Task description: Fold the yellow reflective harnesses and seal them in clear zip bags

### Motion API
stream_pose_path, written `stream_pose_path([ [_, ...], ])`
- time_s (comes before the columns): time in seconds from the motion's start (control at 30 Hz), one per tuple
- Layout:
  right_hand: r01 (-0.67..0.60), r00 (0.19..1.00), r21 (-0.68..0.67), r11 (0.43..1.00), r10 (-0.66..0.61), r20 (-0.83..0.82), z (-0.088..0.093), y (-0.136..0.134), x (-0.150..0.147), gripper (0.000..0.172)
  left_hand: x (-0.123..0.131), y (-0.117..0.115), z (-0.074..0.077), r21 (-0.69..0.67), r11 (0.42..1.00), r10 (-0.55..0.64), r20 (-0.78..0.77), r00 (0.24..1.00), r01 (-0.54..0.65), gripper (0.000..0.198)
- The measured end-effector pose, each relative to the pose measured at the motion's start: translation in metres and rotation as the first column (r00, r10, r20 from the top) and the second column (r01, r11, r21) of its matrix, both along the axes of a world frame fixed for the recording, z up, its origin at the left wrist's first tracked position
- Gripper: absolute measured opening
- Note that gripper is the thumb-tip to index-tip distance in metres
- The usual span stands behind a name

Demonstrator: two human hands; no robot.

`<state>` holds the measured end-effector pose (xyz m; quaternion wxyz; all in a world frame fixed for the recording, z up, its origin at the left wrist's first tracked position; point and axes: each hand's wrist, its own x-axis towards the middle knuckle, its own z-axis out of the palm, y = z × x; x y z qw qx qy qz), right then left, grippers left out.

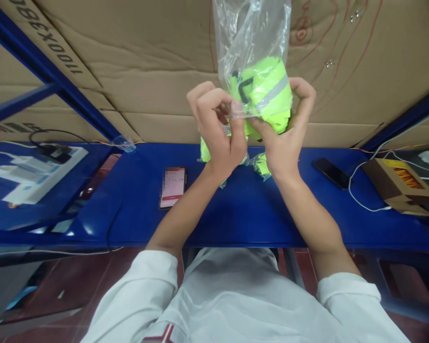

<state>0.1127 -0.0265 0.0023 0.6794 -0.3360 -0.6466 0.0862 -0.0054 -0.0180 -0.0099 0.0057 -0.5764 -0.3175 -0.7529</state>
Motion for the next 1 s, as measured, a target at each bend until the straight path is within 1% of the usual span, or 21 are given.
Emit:
stream_pose_path([
  [0.07,-0.019,0.999,0.053,0.998,0.021,-0.029,-0.001,0.001,-0.003,0.051,0.002,0.000,0.000,-0.020,0.999,-0.027,0.007,1.000,0.027,0.030],
  [0.1,-0.007,1.000,0.069,0.998,0.009,-0.030,-0.002,0.003,-0.004,0.051,0.004,0.001,-0.001,-0.018,0.999,-0.038,0.005,0.999,0.038,0.032],
  [0.13,0.026,1.000,0.066,0.997,-0.025,-0.016,-0.003,0.004,-0.004,0.051,0.005,0.002,-0.004,-0.012,0.999,-0.052,-0.004,0.999,0.052,0.033],
  [0.23,0.178,0.982,0.018,0.984,-0.179,0.061,-0.006,0.012,0.002,0.054,0.011,0.007,-0.014,-0.038,0.995,-0.095,-0.064,0.993,0.093,0.035],
  [0.33,0.284,0.953,0.029,0.958,-0.286,0.102,-0.005,0.022,0.014,0.056,0.017,0.010,-0.022,-0.046,0.992,-0.126,-0.167,0.978,0.120,0.028],
  [0.43,0.365,0.913,-0.023,0.931,-0.353,0.204,0.001,0.030,0.028,0.067,0.023,0.010,-0.022,0.003,0.979,-0.195,-0.254,0.947,0.203,0.017],
  [0.47,0.369,0.908,-0.047,0.928,-0.349,0.233,0.003,0.031,0.032,0.071,0.024,0.010,-0.020,0.020,0.971,-0.225,-0.246,0.943,0.237,0.018],
  [0.5,0.358,0.910,-0.065,0.932,-0.332,0.248,0.005,0.032,0.034,0.073,0.025,0.011,-0.016,0.036,0.961,-0.263,-0.194,0.945,0.274,0.025],
  [0.53,0.333,0.918,-0.074,0.940,-0.305,0.255,0.007,0.031,0.036,0.074,0.025,0.013,-0.012,0.041,0.946,-0.316,-0.100,0.943,0.322,0.037],
  [0.57,0.299,0.928,-0.076,0.951,-0.271,0.255,0.008,0.030,0.037,0.075,0.024,0.014,-0.008,0.029,0.924,-0.382,0.019,0.924,0.381,0.048],
  [0.6,0.262,0.936,-0.079,0.962,-0.233,0.262,0.009,0.029,0.037,0.077,0.024,0.015,-0.003,-0.006,0.888,-0.454,0.139,0.880,0.459,0.054],
  [0.63,0.227,0.943,-0.084,0.970,-0.197,0.268,0.009,0.026,0.036,0.081,0.023,0.015,0.002,-0.044,0.828,-0.534,0.243,0.810,0.559,0.055],
  [0.7,0.166,0.939,-0.111,0.980,-0.122,0.323,0.008,0.019,0.033,0.098,0.022,0.013,0.011,-0.104,0.660,-0.674,0.357,0.647,0.744,0.043],
  [0.73,0.145,0.923,-0.130,0.981,-0.087,0.374,0.007,0.015,0.031,0.108,0.022,0.011,0.014,-0.116,0.584,-0.715,0.394,0.577,0.803,0.036],
  [0.77,0.132,0.896,-0.147,0.980,-0.055,0.440,0.005,0.012,0.028,0.116,0.023,0.009,0.016,-0.111,0.536,-0.732,0.432,0.526,0.837,0.034],
  [0.8,0.128,0.855,-0.162,0.978,-0.026,0.518,0.003,0.009,0.026,0.120,0.025,0.006,0.017,-0.104,0.506,-0.730,0.476,0.490,0.856,0.035],
  [0.87,0.143,0.751,-0.174,0.974,0.008,0.661,-0.002,0.006,0.022,0.122,0.031,0.000,0.014,-0.107,0.480,-0.697,0.557,0.453,0.871,0.038],
  [0.9,0.163,0.719,-0.166,0.973,-0.002,0.695,-0.004,0.007,0.020,0.122,0.036,-0.002,0.012,-0.113,0.468,-0.679,0.588,0.438,0.876,0.037],
  [0.93,0.191,0.718,-0.147,0.971,-0.036,0.695,-0.006,0.009,0.019,0.122,0.040,-0.004,0.009,-0.120,0.450,-0.665,0.617,0.422,0.885,0.036],
  [0.97,0.225,0.745,-0.120,0.967,-0.092,0.660,-0.008,0.012,0.018,0.123,0.044,-0.006,0.006,-0.126,0.425,-0.650,0.647,0.399,0.896,0.036],
  [1.0,0.258,0.789,-0.094,0.962,-0.154,0.595,-0.009,0.015,0.017,0.122,0.048,-0.007,0.004,-0.131,0.395,-0.636,0.675,0.374,0.909,0.037],
])
